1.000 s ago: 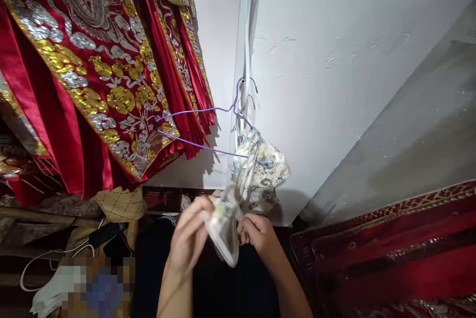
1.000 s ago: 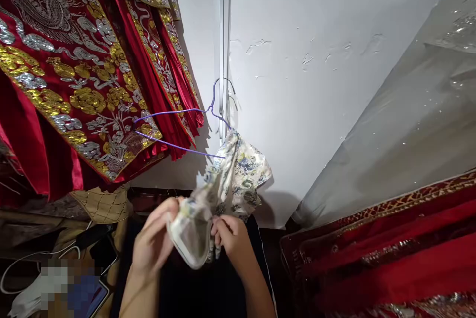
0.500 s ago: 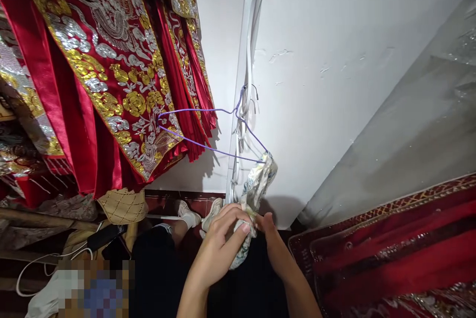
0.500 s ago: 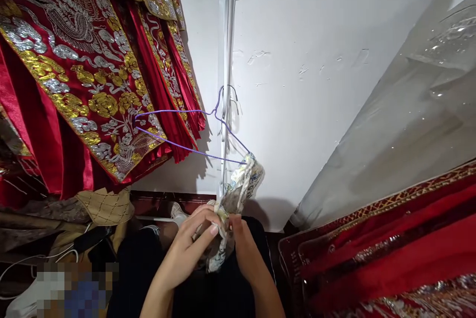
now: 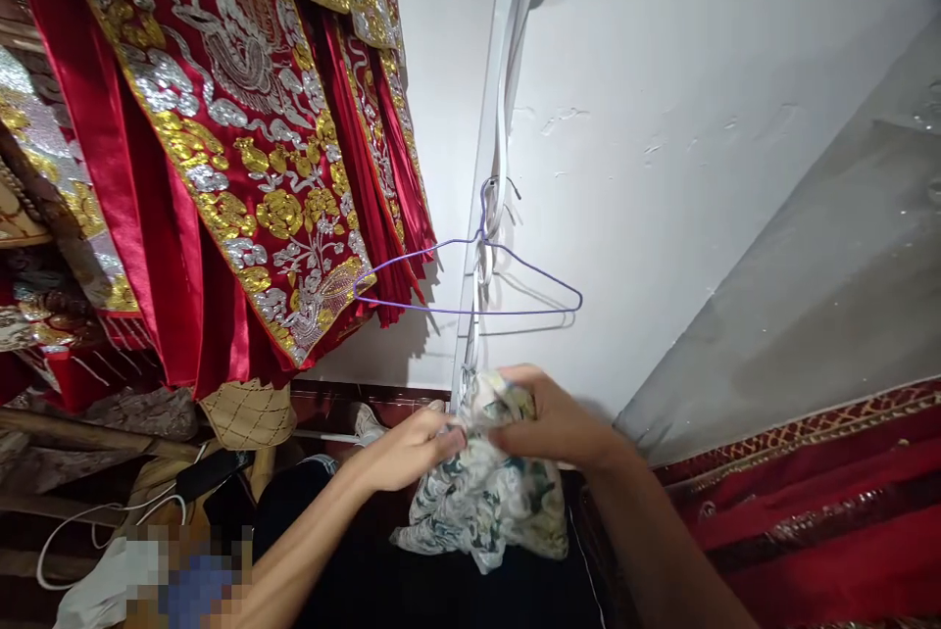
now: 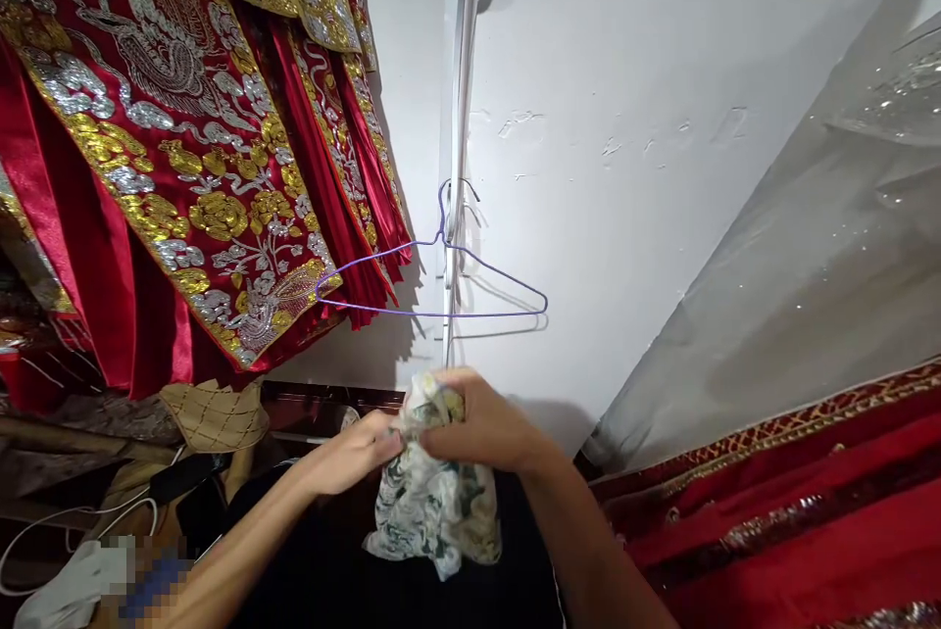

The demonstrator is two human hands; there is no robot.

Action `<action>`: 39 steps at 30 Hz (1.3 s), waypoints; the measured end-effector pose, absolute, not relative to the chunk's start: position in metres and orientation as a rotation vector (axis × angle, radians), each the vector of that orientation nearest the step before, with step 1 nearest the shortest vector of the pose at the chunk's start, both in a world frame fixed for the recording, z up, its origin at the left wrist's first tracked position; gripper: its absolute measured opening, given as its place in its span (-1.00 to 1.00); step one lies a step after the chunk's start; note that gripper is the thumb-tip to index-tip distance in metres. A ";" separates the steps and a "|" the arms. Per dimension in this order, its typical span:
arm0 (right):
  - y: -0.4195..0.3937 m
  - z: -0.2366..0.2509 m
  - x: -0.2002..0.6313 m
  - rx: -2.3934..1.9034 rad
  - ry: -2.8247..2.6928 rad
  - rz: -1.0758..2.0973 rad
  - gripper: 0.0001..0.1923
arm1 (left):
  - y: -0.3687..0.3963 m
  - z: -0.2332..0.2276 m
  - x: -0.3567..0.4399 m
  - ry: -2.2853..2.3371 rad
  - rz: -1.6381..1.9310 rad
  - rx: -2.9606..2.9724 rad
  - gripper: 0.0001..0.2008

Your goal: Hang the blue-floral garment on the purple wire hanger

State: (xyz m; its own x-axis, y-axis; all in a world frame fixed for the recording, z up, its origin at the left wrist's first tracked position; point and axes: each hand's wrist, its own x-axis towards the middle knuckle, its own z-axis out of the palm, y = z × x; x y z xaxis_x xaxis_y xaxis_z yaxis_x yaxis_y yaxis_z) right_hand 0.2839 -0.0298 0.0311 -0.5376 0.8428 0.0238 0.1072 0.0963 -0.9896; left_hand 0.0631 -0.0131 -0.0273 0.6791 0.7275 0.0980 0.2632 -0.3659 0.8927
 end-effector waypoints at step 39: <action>0.041 0.028 0.353 -1.125 -2.053 0.831 -0.74 | 0.083 0.051 0.040 1.379 1.328 2.421 -0.68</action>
